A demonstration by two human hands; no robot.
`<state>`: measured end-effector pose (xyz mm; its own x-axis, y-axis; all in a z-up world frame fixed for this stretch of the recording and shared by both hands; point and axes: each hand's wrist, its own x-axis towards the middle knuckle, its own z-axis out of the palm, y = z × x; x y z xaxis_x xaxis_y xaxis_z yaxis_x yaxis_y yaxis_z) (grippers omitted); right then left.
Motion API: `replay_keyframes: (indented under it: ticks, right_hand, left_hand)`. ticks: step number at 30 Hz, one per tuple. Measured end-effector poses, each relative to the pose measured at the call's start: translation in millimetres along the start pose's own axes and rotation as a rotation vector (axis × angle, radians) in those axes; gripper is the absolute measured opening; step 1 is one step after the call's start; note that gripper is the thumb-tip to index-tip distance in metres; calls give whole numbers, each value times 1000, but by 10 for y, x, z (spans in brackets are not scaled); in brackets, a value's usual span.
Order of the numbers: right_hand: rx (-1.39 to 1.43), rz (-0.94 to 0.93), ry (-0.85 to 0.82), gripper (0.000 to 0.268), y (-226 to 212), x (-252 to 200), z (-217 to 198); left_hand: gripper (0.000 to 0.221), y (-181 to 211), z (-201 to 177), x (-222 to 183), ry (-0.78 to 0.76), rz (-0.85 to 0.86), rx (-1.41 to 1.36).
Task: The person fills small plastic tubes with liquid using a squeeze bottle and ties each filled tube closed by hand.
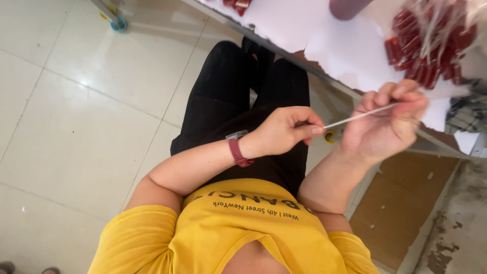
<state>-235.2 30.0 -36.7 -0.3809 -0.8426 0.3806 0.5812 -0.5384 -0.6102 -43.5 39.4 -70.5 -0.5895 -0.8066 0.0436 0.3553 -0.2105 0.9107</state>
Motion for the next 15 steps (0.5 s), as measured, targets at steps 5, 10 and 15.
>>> replay_keyframes:
  ticks: [5, 10, 15]
  right_hand:
    - [-567, -261, 95, 14, -505, 122, -243]
    - [-983, -170, 247, 15, -832, 1162, -859]
    - [-1240, 55, 153, 19, -606, 2486, -1822]
  left_hand:
    - [30, -207, -141, 40, -28, 125, 242]
    - [40, 68, -655, 79, 99, -16, 222]
    - [37, 207, -1186, -10, 225, -70, 127]
